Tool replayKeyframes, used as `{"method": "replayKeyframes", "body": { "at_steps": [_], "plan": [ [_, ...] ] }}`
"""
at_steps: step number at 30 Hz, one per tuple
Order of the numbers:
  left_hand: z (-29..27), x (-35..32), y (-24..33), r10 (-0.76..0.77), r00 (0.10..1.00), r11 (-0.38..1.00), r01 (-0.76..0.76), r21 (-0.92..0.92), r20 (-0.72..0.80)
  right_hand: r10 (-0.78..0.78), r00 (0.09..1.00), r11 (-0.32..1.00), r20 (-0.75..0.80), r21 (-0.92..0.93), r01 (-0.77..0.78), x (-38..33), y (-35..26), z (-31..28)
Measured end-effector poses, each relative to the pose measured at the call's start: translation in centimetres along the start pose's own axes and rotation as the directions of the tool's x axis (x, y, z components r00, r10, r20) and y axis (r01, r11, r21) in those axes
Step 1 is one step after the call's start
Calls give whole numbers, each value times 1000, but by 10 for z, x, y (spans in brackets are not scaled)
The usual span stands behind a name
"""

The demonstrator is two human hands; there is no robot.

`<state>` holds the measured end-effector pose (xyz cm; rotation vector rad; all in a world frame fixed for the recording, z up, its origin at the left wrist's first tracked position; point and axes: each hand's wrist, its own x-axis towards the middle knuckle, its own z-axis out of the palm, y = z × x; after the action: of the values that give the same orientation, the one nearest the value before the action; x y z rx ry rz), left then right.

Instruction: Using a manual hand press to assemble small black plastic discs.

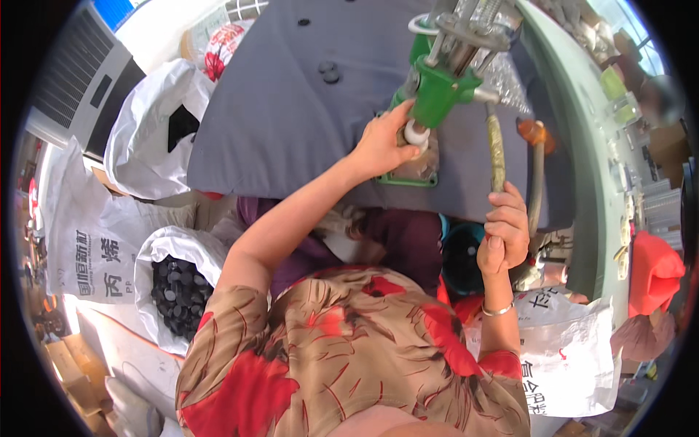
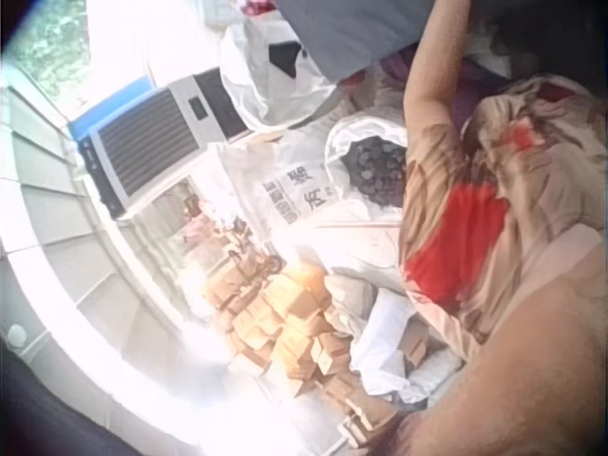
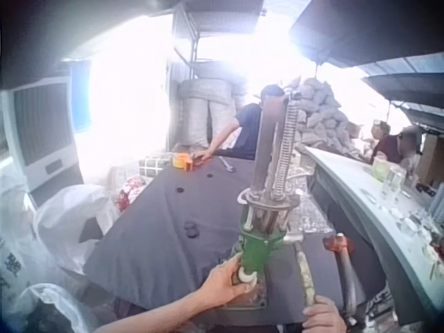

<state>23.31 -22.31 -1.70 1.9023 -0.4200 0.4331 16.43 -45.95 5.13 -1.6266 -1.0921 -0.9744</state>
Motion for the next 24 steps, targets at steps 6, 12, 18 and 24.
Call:
{"method": "replayKeyframes", "body": {
  "at_steps": [6, 12, 18, 24],
  "plan": [
    [-3, -8, 14, -145, 983, 983, 130, -126, -114, 44, 991, 971, -126, 238, -12, 99, -1, 0],
    [-106, -81, 26, -266, 931, 964, 258, -64, -251, 194, 961, 974, -196, 153, -165, 198, 43, 19],
    [-275, -249, 98, -714, 540, 556, 824, 108, -446, 90, 947, 976, -308, -160, -145, 212, 67, 36],
    [-276, -238, 102, -284, 822, 545, 561, 623, -493, 319, 858, 942, -404, 235, -240, 213, 67, 43]
  ]
}}
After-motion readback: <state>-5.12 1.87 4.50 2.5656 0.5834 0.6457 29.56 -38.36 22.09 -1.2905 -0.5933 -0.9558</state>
